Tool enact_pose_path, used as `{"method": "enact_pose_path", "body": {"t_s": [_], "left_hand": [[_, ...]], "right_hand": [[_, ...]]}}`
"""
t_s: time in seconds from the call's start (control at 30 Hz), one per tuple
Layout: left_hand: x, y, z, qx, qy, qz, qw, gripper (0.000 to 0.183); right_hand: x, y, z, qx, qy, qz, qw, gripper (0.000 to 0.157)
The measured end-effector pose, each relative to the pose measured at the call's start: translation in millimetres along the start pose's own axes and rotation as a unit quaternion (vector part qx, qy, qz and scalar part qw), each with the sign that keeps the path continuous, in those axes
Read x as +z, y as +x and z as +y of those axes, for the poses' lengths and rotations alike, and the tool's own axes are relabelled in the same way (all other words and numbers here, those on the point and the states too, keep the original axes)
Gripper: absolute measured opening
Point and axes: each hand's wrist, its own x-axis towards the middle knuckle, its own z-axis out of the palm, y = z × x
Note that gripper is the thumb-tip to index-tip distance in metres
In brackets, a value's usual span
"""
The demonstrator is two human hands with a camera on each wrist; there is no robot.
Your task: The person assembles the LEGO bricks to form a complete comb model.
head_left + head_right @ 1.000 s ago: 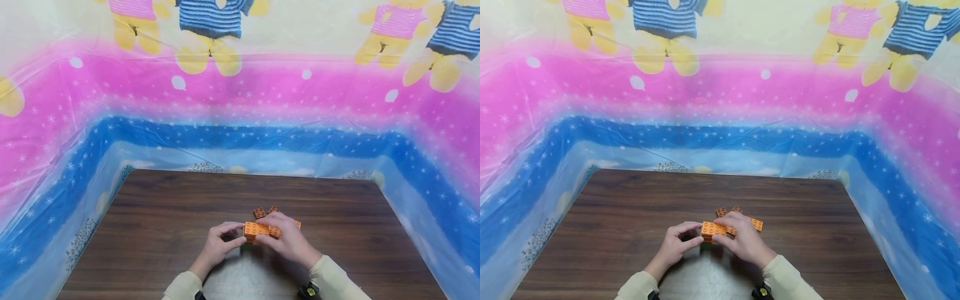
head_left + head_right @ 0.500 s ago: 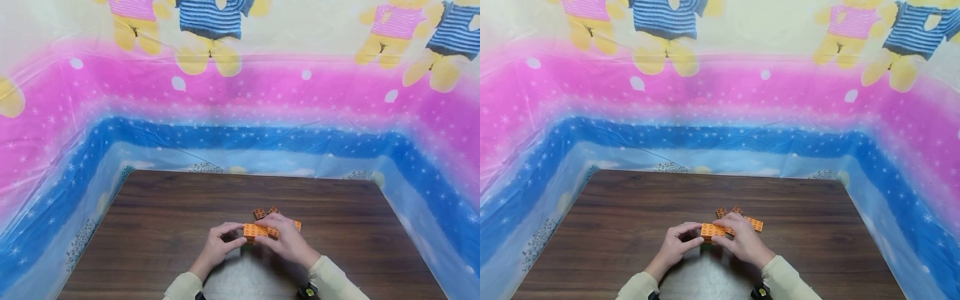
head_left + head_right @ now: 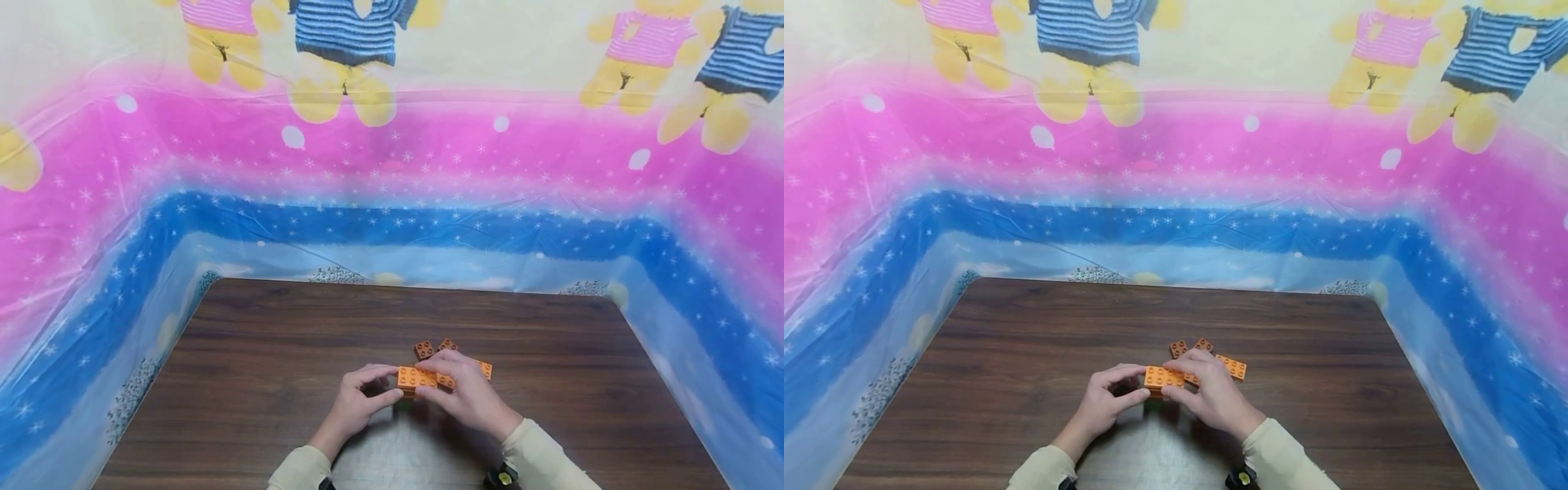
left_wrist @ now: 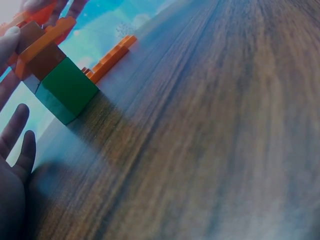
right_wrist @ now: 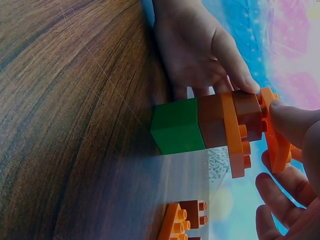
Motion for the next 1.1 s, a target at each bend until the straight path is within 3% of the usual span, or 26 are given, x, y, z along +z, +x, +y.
{"method": "enact_pose_path", "body": {"t_s": [0.47, 0.8, 1.1], "left_hand": [[0.3, -0.2, -0.7, 0.031, -0.007, -0.003, 0.9995, 0.028], [0.7, 0.0, -0.3, 0.011, -0.002, -0.002, 0.9999, 0.029], [0.7, -0.1, -2.5, 0.019, 0.0, 0.001, 0.9998, 0.029]], "right_hand": [[-0.5, 1.0, -0.2, -0.018, -0.014, -0.004, 1.0, 0.033], [-2.7, 3.3, -0.6, -0.024, -0.026, -0.015, 0.999, 0.033], [-3.5, 4.1, -0.9, -0.031, -0.039, -0.021, 0.999, 0.033]]}}
